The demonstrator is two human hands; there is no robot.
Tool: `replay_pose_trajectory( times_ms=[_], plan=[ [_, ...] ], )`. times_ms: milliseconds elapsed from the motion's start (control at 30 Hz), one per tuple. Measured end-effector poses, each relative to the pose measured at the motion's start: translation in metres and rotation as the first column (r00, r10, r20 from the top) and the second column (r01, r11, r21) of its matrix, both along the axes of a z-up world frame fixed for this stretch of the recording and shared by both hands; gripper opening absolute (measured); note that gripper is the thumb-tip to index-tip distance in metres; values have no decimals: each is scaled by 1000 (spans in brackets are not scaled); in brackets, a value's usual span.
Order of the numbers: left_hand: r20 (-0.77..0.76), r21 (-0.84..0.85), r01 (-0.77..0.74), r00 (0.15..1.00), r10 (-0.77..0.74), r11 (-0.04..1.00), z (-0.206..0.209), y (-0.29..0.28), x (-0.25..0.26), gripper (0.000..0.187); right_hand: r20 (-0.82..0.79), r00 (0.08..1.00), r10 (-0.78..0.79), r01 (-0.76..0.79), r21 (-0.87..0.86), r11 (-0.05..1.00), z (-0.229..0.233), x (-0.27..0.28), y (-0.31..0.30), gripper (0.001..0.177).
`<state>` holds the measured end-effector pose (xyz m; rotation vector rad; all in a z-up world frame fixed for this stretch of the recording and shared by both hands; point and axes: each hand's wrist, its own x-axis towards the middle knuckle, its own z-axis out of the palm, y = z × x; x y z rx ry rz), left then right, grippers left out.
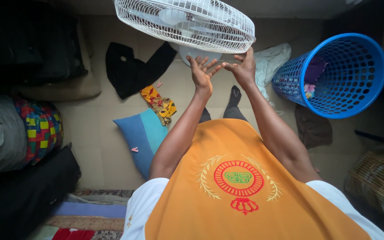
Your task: The person is picking up clothespins from the floor and folding clothes.
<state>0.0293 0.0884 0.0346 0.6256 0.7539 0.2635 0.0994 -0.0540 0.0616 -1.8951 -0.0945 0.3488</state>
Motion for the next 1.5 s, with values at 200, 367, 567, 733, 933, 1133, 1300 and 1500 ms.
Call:
replay_pose_trajectory(
  times_ms=[200,367,567,733,933,1133,1300,1500],
  plan=[
    [-28,-10,52,998,-52,999,-3,-8,-13,99,-58,998,-28,23,-83,996,-30,-13,-20,106],
    [-52,17,89,995,-88,996,-25,-27,-23,96,-126,992,-25,14,-90,996,-45,-33,-41,109],
    [-38,36,91,995,-90,995,-29,-58,-23,93,-150,988,22,-35,-84,996,-46,-43,-68,104],
    [-44,59,126,991,-123,990,-20,-106,-24,91,-159,986,42,-54,-76,996,-23,-54,-111,100],
    [-81,91,281,958,-274,955,-13,-192,-23,87,-108,994,-8,5,-36,999,-4,-72,-192,91],
    [-44,119,501,865,-499,857,-6,-280,-10,81,-40,971,-237,240,76,968,-15,-92,-284,87],
    [8,191,710,690,-724,678,8,-339,3,75,-27,870,-492,492,85,866,-17,-116,-340,87],
    [47,178,874,451,-891,452,27,-400,17,73,-19,675,-737,736,94,671,4,-147,-384,84]
  ],
)
